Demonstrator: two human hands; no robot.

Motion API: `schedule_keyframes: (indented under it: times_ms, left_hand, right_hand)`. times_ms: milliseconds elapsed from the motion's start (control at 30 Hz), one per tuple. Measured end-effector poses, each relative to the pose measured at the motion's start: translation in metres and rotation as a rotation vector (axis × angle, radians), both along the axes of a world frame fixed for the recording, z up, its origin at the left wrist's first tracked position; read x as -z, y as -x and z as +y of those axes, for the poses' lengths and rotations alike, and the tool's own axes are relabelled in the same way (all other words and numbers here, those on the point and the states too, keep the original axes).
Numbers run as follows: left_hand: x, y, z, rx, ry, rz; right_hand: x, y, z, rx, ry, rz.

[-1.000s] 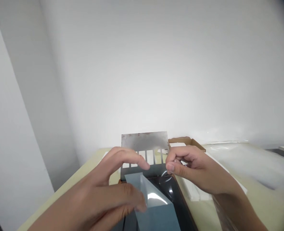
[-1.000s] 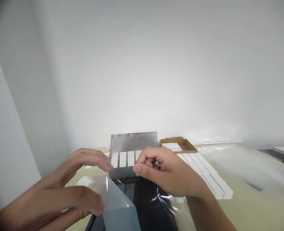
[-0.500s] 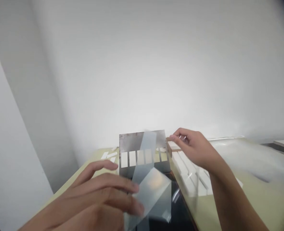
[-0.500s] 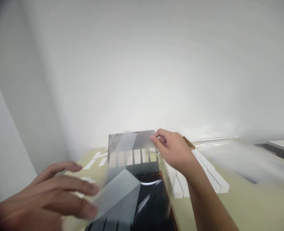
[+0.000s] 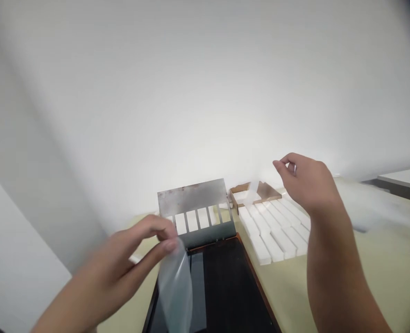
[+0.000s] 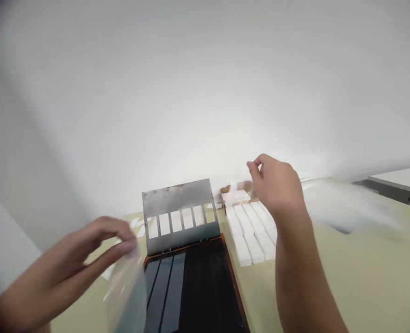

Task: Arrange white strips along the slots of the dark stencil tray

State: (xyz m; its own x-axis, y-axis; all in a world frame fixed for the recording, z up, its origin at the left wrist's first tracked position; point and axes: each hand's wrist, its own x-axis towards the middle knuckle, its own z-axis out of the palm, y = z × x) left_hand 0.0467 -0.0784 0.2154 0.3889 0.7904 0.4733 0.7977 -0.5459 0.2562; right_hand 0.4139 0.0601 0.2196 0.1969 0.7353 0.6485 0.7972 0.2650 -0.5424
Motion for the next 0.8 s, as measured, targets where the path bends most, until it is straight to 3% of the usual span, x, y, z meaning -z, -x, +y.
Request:
schedule_keyframes:
  times_ms: [167, 300, 400, 533, 667, 733, 800]
  left_hand:
    - [0.018, -0.018, 0.067, -0.09, 0.136, 0.027]
    - [0.034, -0.023, 0.086, -0.068, 0.107, 0.04]
    - [0.049, -0.029, 0.075, 0.004, 0.08, 0.093]
    - [0.08, -0.041, 0.032, 0.128, 0.062, 0.202]
    - [0.104, -0.044, -0.006, 0.166, 0.109, 0.262]
    - [0.108, -0.037, -0.007, 0.109, 0.129, 0.245]
    - [0.107, -0.025, 0.006, 0.038, 0.154, 0.216]
  right_hand:
    - [-0.003, 0.008, -0.012, -0.178, -0.001, 0.04]
    - [-0.002, 0.01, -0.02, -0.301, -0.008, 0.068]
    - [-0.001, 0.01, -0.022, -0.338, -0.02, 0.091]
    - [-0.002, 0.009, -0.024, -0.337, -0.057, 0.106]
    - [-0.003, 0.009, -0.023, -0.326, -0.084, 0.09]
    - [-0.004, 0.01, -0.022, -0.31, -0.101, 0.077]
    - [-0.003, 0.011, -0.021, -0.291, -0.106, 0.068]
